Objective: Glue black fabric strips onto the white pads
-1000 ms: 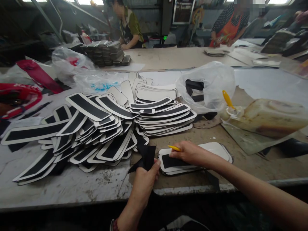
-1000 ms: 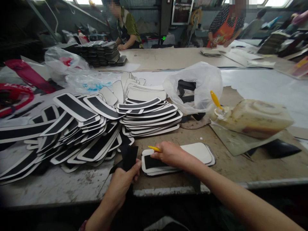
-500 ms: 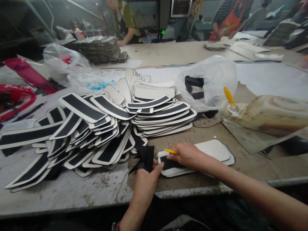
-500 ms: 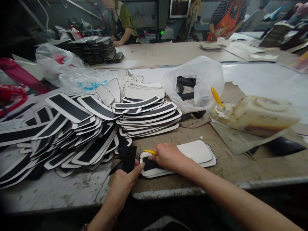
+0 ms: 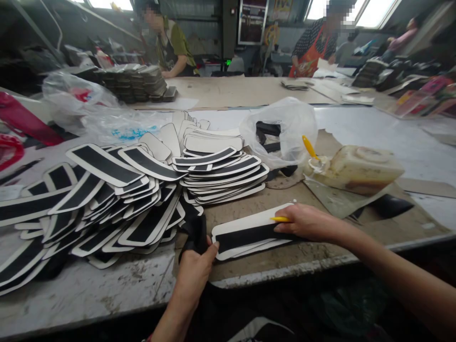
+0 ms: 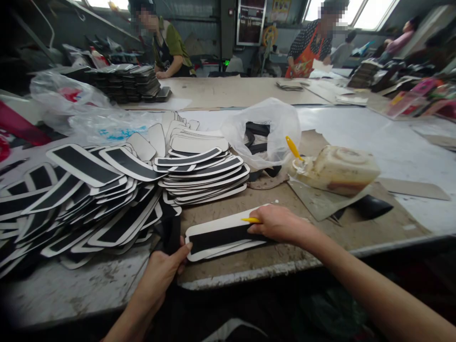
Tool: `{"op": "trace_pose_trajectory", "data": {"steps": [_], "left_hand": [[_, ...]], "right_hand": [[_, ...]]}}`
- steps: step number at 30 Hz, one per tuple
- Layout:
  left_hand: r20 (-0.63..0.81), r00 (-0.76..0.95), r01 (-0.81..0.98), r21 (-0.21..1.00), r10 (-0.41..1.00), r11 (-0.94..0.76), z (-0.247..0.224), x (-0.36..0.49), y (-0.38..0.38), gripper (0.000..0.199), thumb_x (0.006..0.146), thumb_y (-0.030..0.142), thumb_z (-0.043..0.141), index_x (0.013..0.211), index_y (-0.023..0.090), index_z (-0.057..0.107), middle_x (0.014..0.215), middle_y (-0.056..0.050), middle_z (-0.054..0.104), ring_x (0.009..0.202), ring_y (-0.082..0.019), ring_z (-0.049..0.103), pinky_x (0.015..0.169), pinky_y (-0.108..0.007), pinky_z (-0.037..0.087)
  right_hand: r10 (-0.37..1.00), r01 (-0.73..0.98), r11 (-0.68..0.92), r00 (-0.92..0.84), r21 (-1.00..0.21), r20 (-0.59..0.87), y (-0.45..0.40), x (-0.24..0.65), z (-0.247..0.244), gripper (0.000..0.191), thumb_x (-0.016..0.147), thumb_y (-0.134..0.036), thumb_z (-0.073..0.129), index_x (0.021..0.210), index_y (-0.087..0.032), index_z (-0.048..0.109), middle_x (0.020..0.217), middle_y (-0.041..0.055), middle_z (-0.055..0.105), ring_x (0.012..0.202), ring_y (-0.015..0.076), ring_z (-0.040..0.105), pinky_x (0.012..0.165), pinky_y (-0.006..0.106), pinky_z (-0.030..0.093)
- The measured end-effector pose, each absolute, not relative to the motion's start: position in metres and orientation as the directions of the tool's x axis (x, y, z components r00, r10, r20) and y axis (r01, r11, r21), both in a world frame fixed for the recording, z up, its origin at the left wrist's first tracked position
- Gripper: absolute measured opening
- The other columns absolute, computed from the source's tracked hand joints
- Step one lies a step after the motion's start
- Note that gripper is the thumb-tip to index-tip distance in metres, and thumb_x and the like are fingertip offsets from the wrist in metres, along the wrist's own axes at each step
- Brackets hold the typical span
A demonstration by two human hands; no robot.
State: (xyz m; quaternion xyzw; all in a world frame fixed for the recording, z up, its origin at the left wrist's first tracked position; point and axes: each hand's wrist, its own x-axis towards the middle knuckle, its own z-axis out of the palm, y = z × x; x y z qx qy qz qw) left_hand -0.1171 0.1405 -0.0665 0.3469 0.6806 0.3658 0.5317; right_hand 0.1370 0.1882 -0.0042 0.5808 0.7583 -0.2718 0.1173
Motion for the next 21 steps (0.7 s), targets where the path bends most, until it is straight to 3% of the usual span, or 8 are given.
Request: {"op": "trace_pose_trajectory", "data": {"steps": [5,14,21], "left_hand": [[-0.468,-0.146,0.055,0.876,0.871,0.480,-0.067,-0.124,0.137,0.035,0.056,0.044,0.073,0.066,0.014,0.060,0.047,0.002,0.052,0.046,-0.012,0.043,0.047,-0.023,0.031],[-0.552,-0.178,0.016,0.826,0.815,0.563,-0.078,-0.127,0.142,0.036,0.051,0.039,0.075,0.070,0.013,0.059,0.047,0.004,0.049,0.046,-0.010,0.042,0.044,-0.020,0.030],[-0.543,-0.179,0.030,0.830,0.820,0.556,-0.077,-0.126,0.144,0.036,0.056,0.038,0.074,0.074,0.014,0.055,0.045,0.005,0.049,0.043,-0.009,0.040,0.040,-0.018,0.029]], "right_hand": [[0.890,0.935,0.086,-0.228,-0.345,-0.395,0.186,0.180,-0.009,0.025,0.085,-0.036,0.046,0.074,-0.018,0.060,0.072,0.0031,0.063,0.066,0.0179,0.058,0.059,0.025,0.036],[0.907,0.996,-0.023,-0.016,-0.088,-0.422,0.197,0.169,-0.029,0.028,0.082,-0.043,0.052,0.087,-0.019,0.065,0.086,0.0104,0.068,0.083,0.0262,0.062,0.064,0.029,0.037],[0.892,0.999,-0.026,0.008,-0.035,-0.452,0.201,0.167,-0.033,0.030,0.083,-0.046,0.051,0.089,-0.020,0.065,0.089,0.0108,0.068,0.086,0.0269,0.063,0.068,0.031,0.039]]}}
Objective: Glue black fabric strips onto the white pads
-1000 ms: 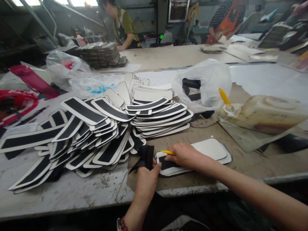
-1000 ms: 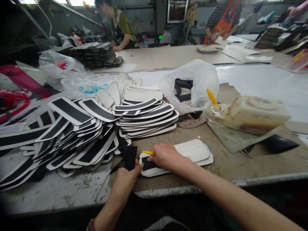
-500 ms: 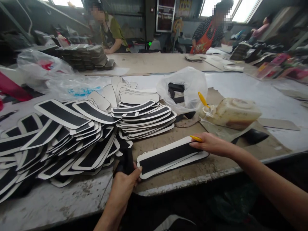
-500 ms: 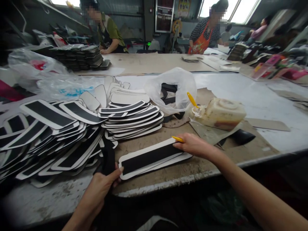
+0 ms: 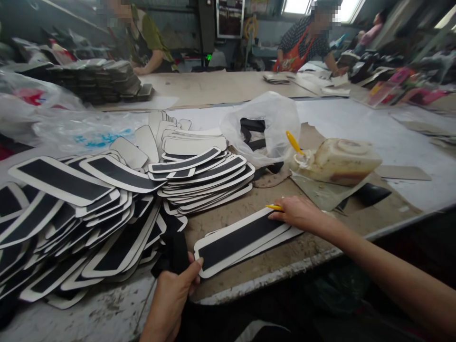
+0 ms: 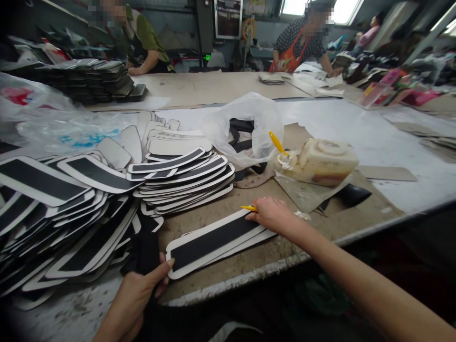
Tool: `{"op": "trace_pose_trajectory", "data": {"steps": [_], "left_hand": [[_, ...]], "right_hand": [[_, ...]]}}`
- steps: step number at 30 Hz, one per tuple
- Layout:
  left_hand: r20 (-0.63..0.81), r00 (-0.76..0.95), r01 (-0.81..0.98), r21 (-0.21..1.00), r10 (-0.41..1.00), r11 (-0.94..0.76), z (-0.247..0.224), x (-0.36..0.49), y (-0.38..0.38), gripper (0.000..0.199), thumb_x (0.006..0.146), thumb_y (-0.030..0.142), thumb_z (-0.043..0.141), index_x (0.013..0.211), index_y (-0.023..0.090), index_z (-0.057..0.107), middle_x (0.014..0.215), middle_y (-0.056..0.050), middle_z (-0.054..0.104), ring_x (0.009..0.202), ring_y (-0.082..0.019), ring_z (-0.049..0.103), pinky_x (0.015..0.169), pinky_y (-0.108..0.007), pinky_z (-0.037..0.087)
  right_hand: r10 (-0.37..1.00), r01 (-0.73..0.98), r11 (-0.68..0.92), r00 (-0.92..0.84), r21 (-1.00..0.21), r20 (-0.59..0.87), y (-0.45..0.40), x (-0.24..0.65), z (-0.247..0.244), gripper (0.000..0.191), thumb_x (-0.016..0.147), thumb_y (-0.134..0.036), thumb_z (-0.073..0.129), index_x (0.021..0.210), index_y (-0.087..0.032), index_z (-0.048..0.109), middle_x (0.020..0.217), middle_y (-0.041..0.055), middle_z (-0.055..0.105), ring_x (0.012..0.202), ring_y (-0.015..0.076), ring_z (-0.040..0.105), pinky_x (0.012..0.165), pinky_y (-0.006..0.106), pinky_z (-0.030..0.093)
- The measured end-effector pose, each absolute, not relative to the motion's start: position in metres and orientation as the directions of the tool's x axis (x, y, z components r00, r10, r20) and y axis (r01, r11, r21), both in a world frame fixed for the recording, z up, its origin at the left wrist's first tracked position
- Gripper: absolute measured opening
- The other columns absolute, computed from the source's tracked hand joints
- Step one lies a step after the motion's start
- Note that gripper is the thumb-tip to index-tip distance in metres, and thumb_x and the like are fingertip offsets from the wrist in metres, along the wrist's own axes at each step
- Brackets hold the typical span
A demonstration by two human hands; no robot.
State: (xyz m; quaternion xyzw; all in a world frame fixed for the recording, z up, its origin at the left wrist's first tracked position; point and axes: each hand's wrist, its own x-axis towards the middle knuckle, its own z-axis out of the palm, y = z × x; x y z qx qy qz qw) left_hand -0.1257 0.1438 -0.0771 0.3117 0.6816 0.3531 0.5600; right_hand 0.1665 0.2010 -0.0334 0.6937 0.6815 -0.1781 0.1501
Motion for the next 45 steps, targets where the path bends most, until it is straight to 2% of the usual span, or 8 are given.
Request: {"op": "trace_pose_trajectory", "data": {"steps": [10,17,24,31,34,37,42,45], "left_hand": [[-0.547,-0.144,0.034,0.830,0.824,0.557,-0.088,-0.130,0.145,0.038,0.056,0.043,0.075,0.072,0.015,0.056,0.046,0.004,0.050,0.041,-0.009,0.039,0.037,-0.018,0.026],[-0.550,-0.150,0.002,0.831,0.822,0.556,-0.090,-0.131,0.146,0.044,0.052,0.046,0.076,0.073,0.013,0.056,0.043,0.003,0.048,0.041,-0.009,0.038,0.036,-0.018,0.026],[-0.535,-0.135,-0.081,0.845,0.834,0.529,-0.085,-0.139,0.143,0.045,0.051,0.044,0.077,0.074,0.014,0.054,0.045,0.005,0.048,0.045,-0.008,0.039,0.041,-0.017,0.028],[-0.486,-0.138,-0.138,0.872,0.863,0.469,-0.073,-0.142,0.134,0.040,0.053,0.040,0.076,0.074,0.014,0.053,0.049,0.006,0.046,0.045,-0.006,0.038,0.041,-0.017,0.028],[-0.489,-0.128,-0.191,0.866,0.863,0.462,-0.071,-0.143,0.129,0.037,0.054,0.034,0.077,0.075,0.014,0.053,0.050,0.007,0.045,0.044,-0.006,0.038,0.040,-0.016,0.025],[-0.487,-0.112,-0.245,0.859,0.866,0.451,-0.070,-0.144,0.122,0.035,0.060,0.034,0.074,0.079,0.014,0.053,0.054,0.006,0.047,0.046,-0.006,0.038,0.040,-0.016,0.026],[-0.473,-0.068,-0.266,0.857,0.878,0.441,-0.060,-0.143,0.110,0.035,0.068,0.038,0.072,0.088,0.016,0.054,0.070,0.002,0.052,0.054,-0.008,0.042,0.040,-0.015,0.028],[-0.519,-0.037,-0.288,0.823,0.854,0.489,-0.058,-0.146,0.106,0.041,0.066,0.034,0.075,0.096,0.015,0.055,0.075,0.000,0.055,0.058,-0.009,0.046,0.040,-0.016,0.031]], "right_hand": [[0.884,0.998,-0.053,0.039,-0.016,-0.466,0.203,0.167,-0.044,0.028,0.082,-0.045,0.053,0.088,-0.020,0.063,0.087,0.0110,0.067,0.085,0.0285,0.063,0.062,0.030,0.038],[0.920,0.992,-0.072,0.025,-0.106,-0.392,0.203,0.184,-0.051,0.029,0.077,-0.048,0.059,0.077,-0.019,0.059,0.077,0.0082,0.065,0.078,0.0254,0.062,0.059,0.028,0.036],[0.972,0.915,-0.158,0.078,-0.371,-0.221,0.193,0.202,-0.033,0.028,0.087,-0.044,0.042,0.074,-0.020,0.048,0.071,0.0035,0.060,0.068,0.0184,0.057,0.058,0.026,0.036],[0.916,0.591,-0.322,-0.002,-0.740,-0.400,0.160,0.186,-0.012,0.065,0.083,-0.072,0.013,0.059,-0.019,0.041,0.042,-0.0033,0.039,0.035,0.0076,0.031,0.037,0.021,0.024],[0.895,0.373,-0.415,0.004,-0.830,-0.446,0.146,0.178,-0.009,0.059,0.073,-0.076,0.040,0.060,-0.018,0.042,0.043,-0.0060,0.036,0.035,0.0051,0.028,0.036,0.019,0.019],[0.881,0.359,-0.463,0.091,-0.810,-0.464,0.138,0.171,-0.008,0.053,0.064,-0.066,0.065,0.059,-0.018,0.041,0.043,-0.0070,0.036,0.037,0.0047,0.030,0.035,0.018,0.018],[0.881,0.327,-0.470,0.122,-0.820,-0.456,0.129,0.161,-0.009,0.051,0.065,-0.059,0.068,0.056,-0.017,0.041,0.044,-0.0069,0.035,0.039,0.0041,0.029,0.036,0.018,0.018],[0.868,0.173,-0.497,0.075,-0.851,-0.492,0.126,0.156,-0.012,0.048,0.067,-0.054,0.071,0.060,-0.017,0.042,0.046,-0.0073,0.035,0.040,0.0033,0.028,0.035,0.016,0.018]]}}
